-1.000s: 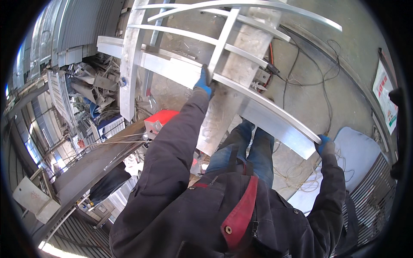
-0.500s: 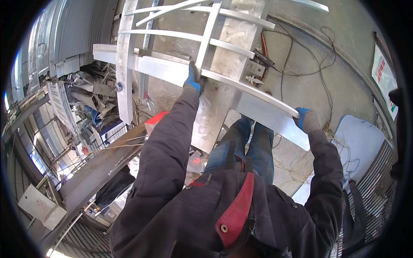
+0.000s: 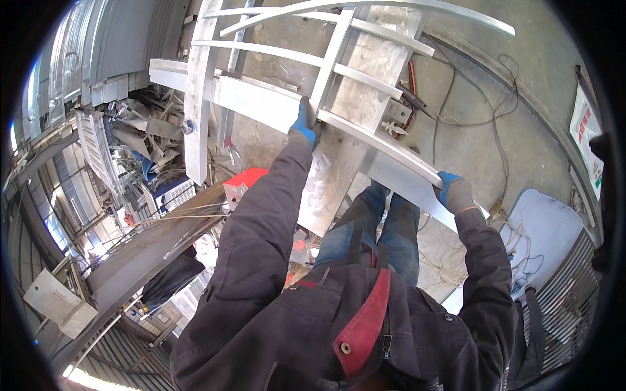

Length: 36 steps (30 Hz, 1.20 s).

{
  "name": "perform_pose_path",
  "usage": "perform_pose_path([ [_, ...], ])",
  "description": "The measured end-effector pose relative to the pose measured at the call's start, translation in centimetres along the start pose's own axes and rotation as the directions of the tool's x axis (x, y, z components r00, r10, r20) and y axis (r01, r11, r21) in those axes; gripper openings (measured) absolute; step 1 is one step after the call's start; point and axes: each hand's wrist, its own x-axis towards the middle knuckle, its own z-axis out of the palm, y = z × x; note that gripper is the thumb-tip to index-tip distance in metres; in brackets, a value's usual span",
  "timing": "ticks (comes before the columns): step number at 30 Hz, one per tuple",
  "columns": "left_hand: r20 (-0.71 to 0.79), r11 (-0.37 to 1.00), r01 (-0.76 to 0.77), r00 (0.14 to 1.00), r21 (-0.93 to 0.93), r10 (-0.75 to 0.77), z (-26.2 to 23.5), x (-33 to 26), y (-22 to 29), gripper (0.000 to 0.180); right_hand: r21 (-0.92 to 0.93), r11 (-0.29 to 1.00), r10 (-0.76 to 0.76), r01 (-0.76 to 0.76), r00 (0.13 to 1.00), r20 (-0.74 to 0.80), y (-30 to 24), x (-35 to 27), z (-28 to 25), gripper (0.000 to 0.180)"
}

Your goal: The person repeatedly picks up long metal bars and places them horizontally across a vertical metal frame. They adjust the bars to fit between the frame's uprights, then walk to retrieve more bars and repeat the process.

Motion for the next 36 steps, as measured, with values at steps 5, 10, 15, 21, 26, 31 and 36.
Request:
perform_pose_path([
  [5, 0.282, 0.741, -0.366, 0.928, 0.563, 0.244, -1.0, -0.2, 0.3, 0.099, -0.009, 0.999, -0.048, 0.048, 0.998, 0.046, 0.0, 0.6, -0.8, 0.030],
  [10, 0.199, 0.743, -0.239, 0.969, 0.625, 0.144, -1.3, 0.1, 0.9, 0.096, 0.046, 0.995, -0.090, 0.090, 0.996, -0.006, -1.1, 2.6, -1.0, 0.029],
  [15, 0.233, 0.720, -0.283, 0.957, 0.634, 0.171, -0.9, -0.7, 2.1, 0.095, 0.011, 0.997, -0.082, 0.082, 0.995, 0.048, -3.4, 3.5, -1.8, 0.032],
  [21, 0.169, 0.841, -0.107, 0.986, 0.530, 0.019, -1.2, -1.1, 2.8, 0.095, 0.022, 0.993, -0.115, 0.113, 0.990, 0.081, -10.4, 7.6, -2.6, 0.036],
  [26, 0.192, 0.744, -0.226, 0.972, 0.629, 0.133, -1.3, -0.6, 1.9, 0.096, -0.012, 0.994, -0.108, 0.110, 0.988, 0.106, -14.2, 10.6, -2.2, 0.037],
  [31, 0.213, 0.638, -0.334, 0.942, 0.694, 0.261, -1.2, -1.3, 2.1, 0.091, -0.021, 0.995, -0.102, 0.102, 0.995, 0.022, -17.1, 11.4, -2.0, 0.037],
  [36, 0.175, 0.660, -0.202, 0.979, 0.723, 0.107, -0.8, -1.9, 3.9, 0.091, -0.007, 0.999, -0.036, 0.035, 0.988, -0.149, -14.9, 8.8, -2.3, 0.036],
])
